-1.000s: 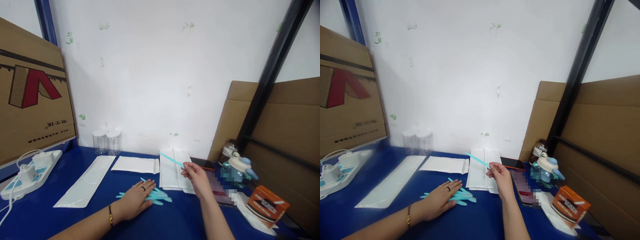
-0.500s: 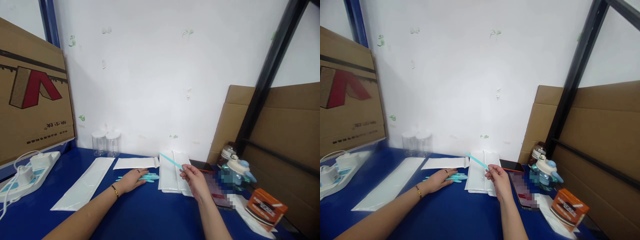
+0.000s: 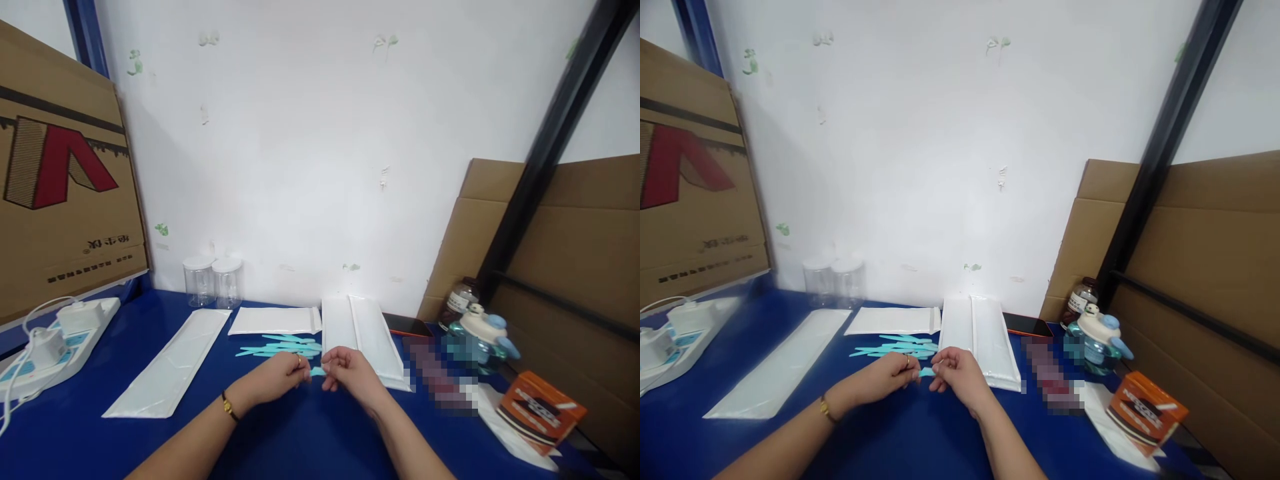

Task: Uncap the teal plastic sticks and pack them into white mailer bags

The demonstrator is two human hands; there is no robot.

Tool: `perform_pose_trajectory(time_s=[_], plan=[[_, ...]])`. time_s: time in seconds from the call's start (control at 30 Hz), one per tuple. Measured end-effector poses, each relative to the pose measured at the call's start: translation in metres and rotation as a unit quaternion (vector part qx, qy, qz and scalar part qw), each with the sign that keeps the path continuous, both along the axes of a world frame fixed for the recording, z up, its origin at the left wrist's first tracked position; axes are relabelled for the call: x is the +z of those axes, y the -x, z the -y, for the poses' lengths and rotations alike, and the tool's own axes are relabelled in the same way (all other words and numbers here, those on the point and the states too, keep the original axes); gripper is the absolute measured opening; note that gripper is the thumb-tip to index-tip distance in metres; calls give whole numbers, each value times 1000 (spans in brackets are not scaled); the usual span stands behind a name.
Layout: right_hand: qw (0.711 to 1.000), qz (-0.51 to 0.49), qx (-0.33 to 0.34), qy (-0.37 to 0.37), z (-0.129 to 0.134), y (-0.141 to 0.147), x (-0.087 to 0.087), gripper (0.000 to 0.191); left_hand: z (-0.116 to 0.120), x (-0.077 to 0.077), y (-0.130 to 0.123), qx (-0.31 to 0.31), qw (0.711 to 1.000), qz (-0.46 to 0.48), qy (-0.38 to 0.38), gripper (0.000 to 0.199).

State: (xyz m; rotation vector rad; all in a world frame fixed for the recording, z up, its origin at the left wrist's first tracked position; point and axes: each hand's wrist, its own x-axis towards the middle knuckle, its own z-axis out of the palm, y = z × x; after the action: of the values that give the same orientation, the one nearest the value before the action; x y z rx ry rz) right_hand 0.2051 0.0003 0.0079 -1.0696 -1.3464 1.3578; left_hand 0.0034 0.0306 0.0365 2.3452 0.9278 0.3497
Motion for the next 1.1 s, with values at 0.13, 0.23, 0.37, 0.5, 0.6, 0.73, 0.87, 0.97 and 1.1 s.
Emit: perform_pose_trajectory(time_s=[0.13, 0.23, 0.37, 0.5, 0.6, 0.73, 0.87, 0.97, 1.1], plan=[[998, 24, 30, 42, 0, -5, 3, 32, -2, -4, 4, -11, 996, -7, 93, 26], [998, 42, 1, 41, 1, -18, 11, 30, -6, -2, 11, -6, 995, -10, 99, 27], [990, 129, 20, 44, 4, -35, 15, 23, -9, -9, 16, -5, 994, -5, 108, 23], [966, 238, 67, 78, 2, -38, 1, 13, -7, -18, 14, 13, 994, -18, 103, 20], [954, 290, 48, 66, 0, -35, -9, 10, -8, -18, 14, 30, 999, -32, 31, 19], [953, 300, 22, 30, 1, -32, -5, 10, -17, -17, 21, 110, 989, -51, -85, 24], [952, 305, -39, -5, 3, -29, 7, 12, -28, -23, 26, 156, 969, -90, -170, 23], [949, 306, -68, -27, 3, -27, 11, 15, -30, -25, 22, 139, 958, -133, -213, 14], [944, 308, -93, -77, 2, -24, 9, 18, -27, -20, 15, 107, 934, -180, -290, 18]])
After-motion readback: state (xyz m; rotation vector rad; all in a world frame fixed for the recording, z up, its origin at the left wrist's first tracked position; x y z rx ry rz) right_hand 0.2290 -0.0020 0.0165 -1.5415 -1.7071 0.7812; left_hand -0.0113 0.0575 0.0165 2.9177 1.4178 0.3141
